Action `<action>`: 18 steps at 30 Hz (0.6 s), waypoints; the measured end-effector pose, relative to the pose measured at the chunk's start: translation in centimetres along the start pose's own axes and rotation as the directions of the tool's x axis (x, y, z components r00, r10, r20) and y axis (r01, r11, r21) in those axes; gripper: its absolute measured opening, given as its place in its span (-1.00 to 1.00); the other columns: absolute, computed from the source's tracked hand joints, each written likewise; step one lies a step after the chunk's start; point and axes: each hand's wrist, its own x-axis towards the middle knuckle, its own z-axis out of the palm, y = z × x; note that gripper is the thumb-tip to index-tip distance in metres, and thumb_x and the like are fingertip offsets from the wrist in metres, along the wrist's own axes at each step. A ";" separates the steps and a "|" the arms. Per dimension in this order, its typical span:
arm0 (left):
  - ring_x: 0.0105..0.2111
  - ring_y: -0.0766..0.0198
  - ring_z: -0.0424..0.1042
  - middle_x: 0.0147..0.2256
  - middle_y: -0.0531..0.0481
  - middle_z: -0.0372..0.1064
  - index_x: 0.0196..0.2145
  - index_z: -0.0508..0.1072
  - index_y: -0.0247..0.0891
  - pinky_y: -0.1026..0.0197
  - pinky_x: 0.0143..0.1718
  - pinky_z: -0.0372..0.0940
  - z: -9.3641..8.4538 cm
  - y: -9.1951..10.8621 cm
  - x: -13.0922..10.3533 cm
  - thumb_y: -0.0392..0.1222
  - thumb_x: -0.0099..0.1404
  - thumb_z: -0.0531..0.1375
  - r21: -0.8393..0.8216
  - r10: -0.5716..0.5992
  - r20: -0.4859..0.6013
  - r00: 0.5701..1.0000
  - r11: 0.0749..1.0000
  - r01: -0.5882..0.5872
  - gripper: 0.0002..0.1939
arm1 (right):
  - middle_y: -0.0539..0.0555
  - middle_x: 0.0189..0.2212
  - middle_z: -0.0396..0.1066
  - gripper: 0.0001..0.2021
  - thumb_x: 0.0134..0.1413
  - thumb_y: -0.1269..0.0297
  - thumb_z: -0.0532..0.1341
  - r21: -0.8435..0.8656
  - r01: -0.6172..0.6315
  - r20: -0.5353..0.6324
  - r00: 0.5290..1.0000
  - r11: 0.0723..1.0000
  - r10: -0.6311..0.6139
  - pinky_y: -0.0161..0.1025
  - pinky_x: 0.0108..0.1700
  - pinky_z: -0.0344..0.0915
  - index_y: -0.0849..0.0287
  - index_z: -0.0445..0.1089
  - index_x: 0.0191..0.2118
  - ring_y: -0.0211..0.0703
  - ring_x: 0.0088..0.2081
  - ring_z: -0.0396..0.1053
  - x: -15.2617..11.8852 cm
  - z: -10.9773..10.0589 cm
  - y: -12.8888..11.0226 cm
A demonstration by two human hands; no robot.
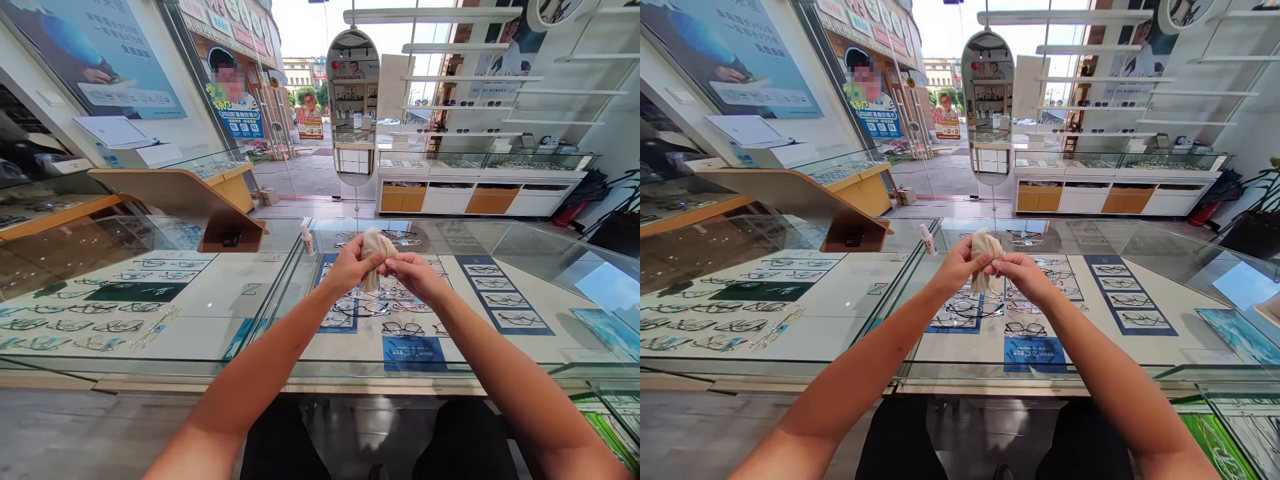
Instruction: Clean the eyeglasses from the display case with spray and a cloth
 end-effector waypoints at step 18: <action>-0.45 0.34 0.35 -0.44 0.04 0.43 -0.26 0.56 -0.27 0.28 -0.39 0.27 -0.9 -1.0 0.9 0.52 0.14 0.39 -0.040 -0.069 -0.204 0.976 0.997 0.062 -0.29 | 0.08 -0.20 0.43 -0.70 0.10 -0.10 0.46 -0.054 0.165 -0.210 0.962 0.985 -0.173 -0.12 -0.07 0.23 0.03 0.67 -0.32 -0.08 -0.20 0.25 0.2 -0.4 -0.4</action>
